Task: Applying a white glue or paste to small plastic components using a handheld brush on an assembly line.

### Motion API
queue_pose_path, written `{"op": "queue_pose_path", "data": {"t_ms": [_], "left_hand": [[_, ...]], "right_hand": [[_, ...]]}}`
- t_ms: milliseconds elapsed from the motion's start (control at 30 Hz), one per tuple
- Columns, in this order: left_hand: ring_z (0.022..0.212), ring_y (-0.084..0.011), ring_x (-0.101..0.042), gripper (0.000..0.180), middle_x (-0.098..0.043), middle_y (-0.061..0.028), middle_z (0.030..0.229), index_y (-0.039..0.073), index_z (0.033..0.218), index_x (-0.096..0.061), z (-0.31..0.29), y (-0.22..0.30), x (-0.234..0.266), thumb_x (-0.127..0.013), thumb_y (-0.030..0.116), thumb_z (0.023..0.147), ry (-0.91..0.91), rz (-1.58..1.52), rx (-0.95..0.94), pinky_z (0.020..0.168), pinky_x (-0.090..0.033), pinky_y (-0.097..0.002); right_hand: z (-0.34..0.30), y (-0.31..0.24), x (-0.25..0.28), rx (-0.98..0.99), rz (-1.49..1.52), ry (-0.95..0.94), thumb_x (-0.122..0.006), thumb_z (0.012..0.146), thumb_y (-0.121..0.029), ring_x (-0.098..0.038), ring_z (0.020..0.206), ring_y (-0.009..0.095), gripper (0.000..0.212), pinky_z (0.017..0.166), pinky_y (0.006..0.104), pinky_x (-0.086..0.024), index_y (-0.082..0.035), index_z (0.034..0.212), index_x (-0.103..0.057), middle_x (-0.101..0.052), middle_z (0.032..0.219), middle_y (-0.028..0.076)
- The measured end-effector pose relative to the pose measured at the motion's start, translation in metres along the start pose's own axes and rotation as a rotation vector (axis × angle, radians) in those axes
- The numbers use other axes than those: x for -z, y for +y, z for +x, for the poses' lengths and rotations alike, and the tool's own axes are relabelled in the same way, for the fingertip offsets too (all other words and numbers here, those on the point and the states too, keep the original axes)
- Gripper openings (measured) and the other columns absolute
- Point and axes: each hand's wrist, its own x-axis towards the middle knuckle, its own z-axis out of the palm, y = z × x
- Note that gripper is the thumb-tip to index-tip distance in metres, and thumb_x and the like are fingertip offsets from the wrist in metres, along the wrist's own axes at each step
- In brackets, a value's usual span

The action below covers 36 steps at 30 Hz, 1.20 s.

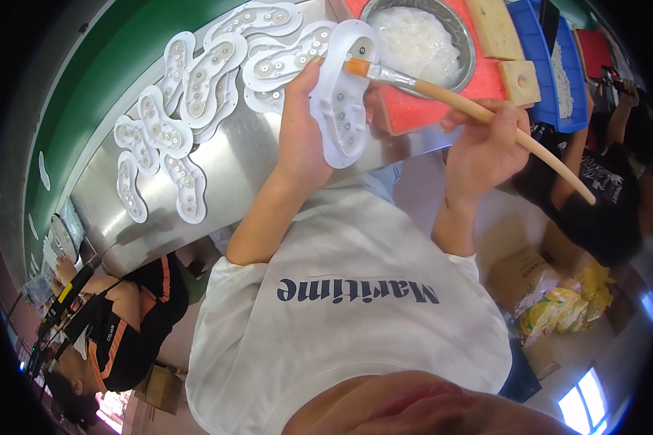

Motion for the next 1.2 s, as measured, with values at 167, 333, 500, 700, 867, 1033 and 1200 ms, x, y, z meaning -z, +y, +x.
{"op": "queue_pose_path", "data": {"t_ms": [167, 333, 500, 700, 867, 1033, 1200], "left_hand": [[0.083, -0.0173, -0.059, 0.038, -0.061, -0.0111, 0.099, 0.008, 0.113, -0.047, -0.012, 0.001, 0.003, -0.032, 0.038, 0.095, -0.038, 0.018, -0.079, 0.074, -0.047, -0.0317], [0.084, -0.0172, -0.057, 0.035, -0.061, -0.0130, 0.099, 0.009, 0.110, -0.044, -0.023, 0.003, 0.005, -0.033, 0.038, 0.094, -0.085, 0.106, -0.161, 0.075, -0.047, -0.0311], [0.085, -0.0165, -0.056, 0.035, -0.060, -0.0134, 0.100, 0.009, 0.109, -0.044, -0.023, 0.003, 0.008, -0.034, 0.039, 0.093, -0.035, 0.112, -0.162, 0.075, -0.046, -0.0306], [0.082, -0.0162, -0.057, 0.034, -0.061, -0.0127, 0.098, 0.009, 0.108, -0.044, -0.025, 0.003, 0.009, -0.033, 0.038, 0.093, -0.031, 0.141, -0.183, 0.072, -0.046, -0.0294], [0.079, -0.0168, -0.056, 0.034, -0.061, -0.0135, 0.098, 0.009, 0.107, -0.044, -0.025, 0.004, 0.007, -0.032, 0.037, 0.092, -0.029, 0.175, -0.234, 0.070, -0.046, -0.0298], [0.079, -0.0189, -0.056, 0.034, -0.061, -0.0146, 0.098, 0.009, 0.107, -0.044, -0.024, 0.003, 0.004, -0.032, 0.037, 0.092, 0.008, 0.120, -0.242, 0.070, -0.046, -0.0310], [0.083, -0.0207, -0.057, 0.034, -0.060, -0.0156, 0.099, 0.008, 0.107, -0.043, -0.023, 0.006, 0.004, -0.032, 0.037, 0.092, 0.016, 0.054, -0.273, 0.072, -0.047, -0.0326]], "right_hand": [[0.001, 0.001, -0.009, 0.031, -0.006, 0.015, -0.044, 0.095, -0.015, -0.059, 0.048, 0.024, 0.023, 0.047, 0.0320, -0.053, 0.006, 0.087, -0.048, -0.059, 0.062, 0.018], [-0.008, 0.000, -0.009, 0.238, -0.074, -0.015, -0.046, 0.092, -0.023, -0.056, 0.046, 0.030, 0.027, 0.042, 0.0384, -0.049, 0.003, 0.089, -0.049, -0.057, 0.069, 0.022], [-0.020, 0.006, -0.001, 0.402, -0.141, -0.269, -0.047, 0.093, -0.028, -0.058, 0.050, 0.029, 0.030, 0.044, 0.0369, -0.049, 0.002, 0.094, -0.048, -0.059, 0.074, 0.023], [-0.007, 0.003, -0.004, 0.764, -0.251, -0.483, -0.059, 0.087, -0.014, -0.060, 0.061, 0.026, 0.016, 0.051, 0.0332, -0.051, 0.002, 0.087, -0.056, -0.062, 0.076, 0.016], [0.001, 0.000, -0.004, 0.850, -0.307, -0.522, -0.061, 0.083, -0.010, -0.060, 0.055, 0.026, 0.013, 0.049, 0.0318, -0.051, 0.002, 0.085, -0.055, -0.061, 0.070, 0.014], [-0.017, -0.006, -0.009, 0.760, -0.239, -0.487, -0.059, 0.083, -0.007, -0.059, 0.052, 0.025, 0.011, 0.046, 0.0316, -0.050, 0.002, 0.085, -0.054, -0.060, 0.068, 0.015], [-0.021, 0.001, -0.009, 0.753, -0.160, -0.433, -0.050, 0.095, -0.021, -0.059, 0.056, 0.027, 0.028, 0.047, 0.0345, -0.049, 0.006, 0.088, -0.051, -0.060, 0.075, 0.022]]}}
